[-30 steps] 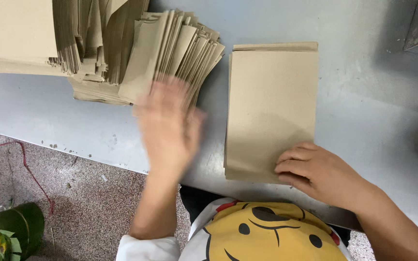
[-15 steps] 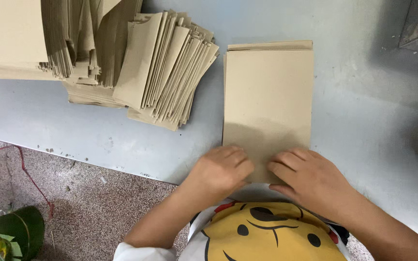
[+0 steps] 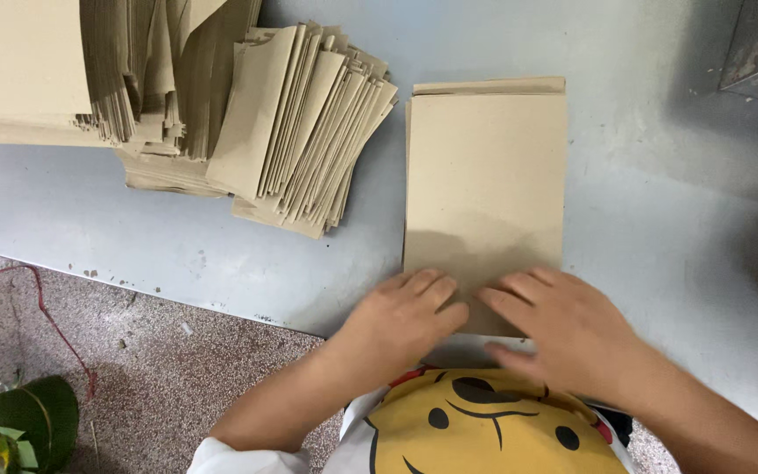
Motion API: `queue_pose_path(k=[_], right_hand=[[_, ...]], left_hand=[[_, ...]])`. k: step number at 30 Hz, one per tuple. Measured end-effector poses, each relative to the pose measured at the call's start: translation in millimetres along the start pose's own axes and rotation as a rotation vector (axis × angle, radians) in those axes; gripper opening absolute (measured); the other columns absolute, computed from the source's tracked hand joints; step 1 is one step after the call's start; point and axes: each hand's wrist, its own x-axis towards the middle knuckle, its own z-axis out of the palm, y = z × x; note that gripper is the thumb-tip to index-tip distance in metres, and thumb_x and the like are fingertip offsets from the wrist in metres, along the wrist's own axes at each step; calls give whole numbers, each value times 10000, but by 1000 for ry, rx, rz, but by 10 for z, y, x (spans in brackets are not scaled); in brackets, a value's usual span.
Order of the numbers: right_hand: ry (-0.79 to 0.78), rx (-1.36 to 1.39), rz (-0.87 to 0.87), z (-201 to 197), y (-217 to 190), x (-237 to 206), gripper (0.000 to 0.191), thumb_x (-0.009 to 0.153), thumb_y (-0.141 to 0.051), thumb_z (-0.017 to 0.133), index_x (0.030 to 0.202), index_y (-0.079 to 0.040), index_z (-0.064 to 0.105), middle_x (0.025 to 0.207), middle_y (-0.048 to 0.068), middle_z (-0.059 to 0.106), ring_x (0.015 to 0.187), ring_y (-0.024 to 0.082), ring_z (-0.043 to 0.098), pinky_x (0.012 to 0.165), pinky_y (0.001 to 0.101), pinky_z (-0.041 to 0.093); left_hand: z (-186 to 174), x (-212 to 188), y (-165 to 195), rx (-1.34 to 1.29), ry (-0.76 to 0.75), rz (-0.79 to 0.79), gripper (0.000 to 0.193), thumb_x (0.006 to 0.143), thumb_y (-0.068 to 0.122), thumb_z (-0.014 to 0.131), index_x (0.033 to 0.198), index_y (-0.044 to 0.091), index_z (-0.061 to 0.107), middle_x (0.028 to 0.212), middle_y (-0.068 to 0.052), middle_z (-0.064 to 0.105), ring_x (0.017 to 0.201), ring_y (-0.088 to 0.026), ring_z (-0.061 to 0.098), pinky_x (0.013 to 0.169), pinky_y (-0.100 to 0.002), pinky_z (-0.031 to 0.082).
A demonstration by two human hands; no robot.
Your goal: The person folds the top edge of kraft paper bags by hand at a workbench, creasing the fold flat, then places each finished bag onto a growing stack beside a large pile of unfolded bags, repeating the process.
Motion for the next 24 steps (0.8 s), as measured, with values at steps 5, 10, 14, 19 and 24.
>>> queue_pose_path(k=[5,10,14,19,24], right_hand=[[77,-13,-1,145,-39,-106,383,763,-218,714,1133,-115,719,997,53,696,899,275,656,731,421,532],[229,497,164,210,157,-436,153,931,-161,791,1082,-135,774,911,4,761,749,132,712,667,282,536],[332,1014,-7,227,203,-499,233,959,-14,651,1181,-1,720,1069,104,764,797,150,687,709,269,547],[689,486,51,114,76,-176,255,922,-35,616,1173,1,589,1333,219,519,1165,260,528,1001,327,434],[636,1141,61,30,2,-11,535,1052,-65,515,1543,-80,303,1367,95,563,1257,154,550,1084,302,436]], left_hand=[[-3,-9,-130,-71,58,-215,548,685,-34,717,1206,109,631,1328,-147,661,1242,-338,626,1009,-418,521],[55,-20,-168,-703,519,-335,1095,765,81,860,1575,139,127,1511,-203,420,1377,-333,488,1144,-443,405],[306,29,-109,-1355,536,-237,1147,868,188,906,1589,194,14,1627,-5,252,1516,-163,354,1265,-365,340],[485,44,-57,-1422,413,-515,392,1010,40,804,1322,-67,593,1082,-82,643,951,-148,564,844,-312,470],[399,131,-71,-1032,544,-301,205,987,5,740,1182,4,678,1136,-74,741,1051,-159,707,933,-298,578]])
